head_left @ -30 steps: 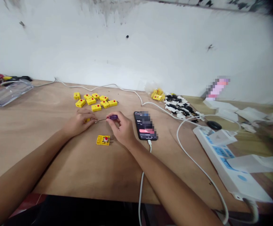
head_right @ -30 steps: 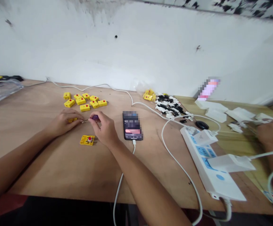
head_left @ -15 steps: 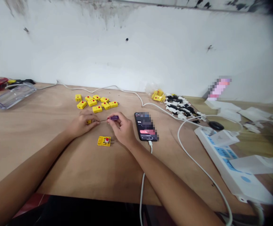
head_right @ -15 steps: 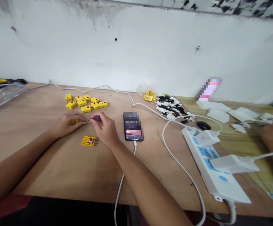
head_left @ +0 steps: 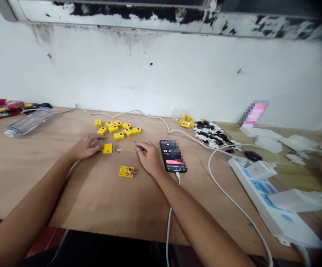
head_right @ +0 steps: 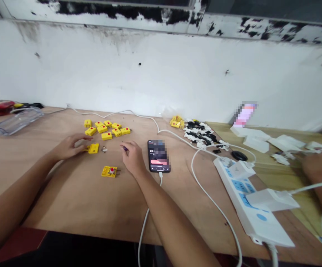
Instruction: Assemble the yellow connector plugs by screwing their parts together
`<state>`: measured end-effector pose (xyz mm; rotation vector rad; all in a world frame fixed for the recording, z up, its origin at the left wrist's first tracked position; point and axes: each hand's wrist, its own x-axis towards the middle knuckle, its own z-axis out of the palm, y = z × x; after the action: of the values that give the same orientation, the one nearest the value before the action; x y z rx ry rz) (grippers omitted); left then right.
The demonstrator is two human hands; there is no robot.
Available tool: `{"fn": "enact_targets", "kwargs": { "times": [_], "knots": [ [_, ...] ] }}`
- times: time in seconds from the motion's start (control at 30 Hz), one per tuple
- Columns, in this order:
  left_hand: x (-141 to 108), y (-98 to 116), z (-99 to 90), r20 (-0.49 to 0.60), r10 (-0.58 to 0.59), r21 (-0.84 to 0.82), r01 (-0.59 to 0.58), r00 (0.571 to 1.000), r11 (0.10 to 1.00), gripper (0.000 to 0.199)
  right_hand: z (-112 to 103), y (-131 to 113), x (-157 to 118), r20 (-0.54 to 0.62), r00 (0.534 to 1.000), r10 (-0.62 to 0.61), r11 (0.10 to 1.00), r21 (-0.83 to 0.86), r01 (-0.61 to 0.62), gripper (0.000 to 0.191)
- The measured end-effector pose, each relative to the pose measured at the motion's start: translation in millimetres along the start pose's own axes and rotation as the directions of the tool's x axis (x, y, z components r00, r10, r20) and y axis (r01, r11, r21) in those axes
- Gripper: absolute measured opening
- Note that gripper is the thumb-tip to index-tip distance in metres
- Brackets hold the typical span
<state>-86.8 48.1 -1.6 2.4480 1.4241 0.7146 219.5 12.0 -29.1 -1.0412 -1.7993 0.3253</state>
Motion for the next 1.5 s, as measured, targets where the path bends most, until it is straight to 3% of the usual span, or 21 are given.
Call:
{"fn": "enact_targets", "kwargs": {
  "times": [0.1,0.23,0.4,0.57,0.67,0.73,0.83,1.0,1.1,1.37,1.5],
  "knots": [
    [-5.9,-11.8,-10.7,0.066,0.026,-0.006,-0.026,0.997,1.000,0.049,3.1,5.3,-0.9,0.060,0.998,0.028,0.995,-0.096,-0.022,0.019],
    [-8.1,-15.2,-10.9,0.162,0.027,0.006,-0.028,0.986,1.000,0.050,5.7,6.7,-1.6,0.131,0.987,0.097,0.978,-0.195,-0.070,0.014],
    [-6.6,-14.8,-10.2,0.174,0.019,0.003,-0.020,0.985,1.000,0.047,2.6,2.4,-3.2,0.193,0.968,0.160,0.960,-0.258,-0.108,0.011],
    [-7.5,-10.8,-22.4,0.041,-0.021,0.004,0.021,0.999,1.000,0.049,1.3,1.8,-4.9,0.201,0.973,0.109,0.968,-0.244,-0.058,0.014],
    [-5.7,6.8,-17.2,-0.053,-0.055,-0.190,0.044,0.997,0.981,0.050,-0.3,-0.6,-3.1,0.112,0.993,0.034,0.982,-0.189,-0.012,0.016],
    [-3.8,26.0,-5.2,-0.049,-0.098,-0.386,0.072,0.994,0.920,0.049,-4.2,-5.9,-0.9,0.036,0.999,-0.036,0.992,-0.117,0.040,0.019],
    [-1.6,56.5,18.5,0.092,-0.005,-0.650,0.064,0.996,0.758,0.049,-14.2,-19.0,0.5,-0.004,0.989,-0.149,0.989,0.007,0.149,0.023],
    [-1.2,82.7,47.2,0.164,0.073,-0.877,0.112,0.984,0.467,0.042,-25.1,-37.7,-3.5,0.196,0.920,-0.341,0.938,0.140,0.318,0.051],
    [-1.2,84.0,53.0,0.165,0.042,-0.914,0.137,0.985,0.381,0.041,-22.3,-39.6,-5.4,0.189,0.903,-0.386,0.922,0.112,0.371,0.045],
    [1.5,83.2,47.3,0.186,0.067,-0.836,0.123,0.980,0.535,0.040,-17.5,-39.2,-6.4,0.107,0.929,-0.353,0.935,0.018,0.353,0.031],
    [-1.3,84.0,40.8,0.129,0.109,-0.760,0.027,0.986,0.650,0.036,-21.8,-35.5,-12.7,0.123,0.929,-0.348,0.937,0.025,0.348,0.032]
  ]
}}
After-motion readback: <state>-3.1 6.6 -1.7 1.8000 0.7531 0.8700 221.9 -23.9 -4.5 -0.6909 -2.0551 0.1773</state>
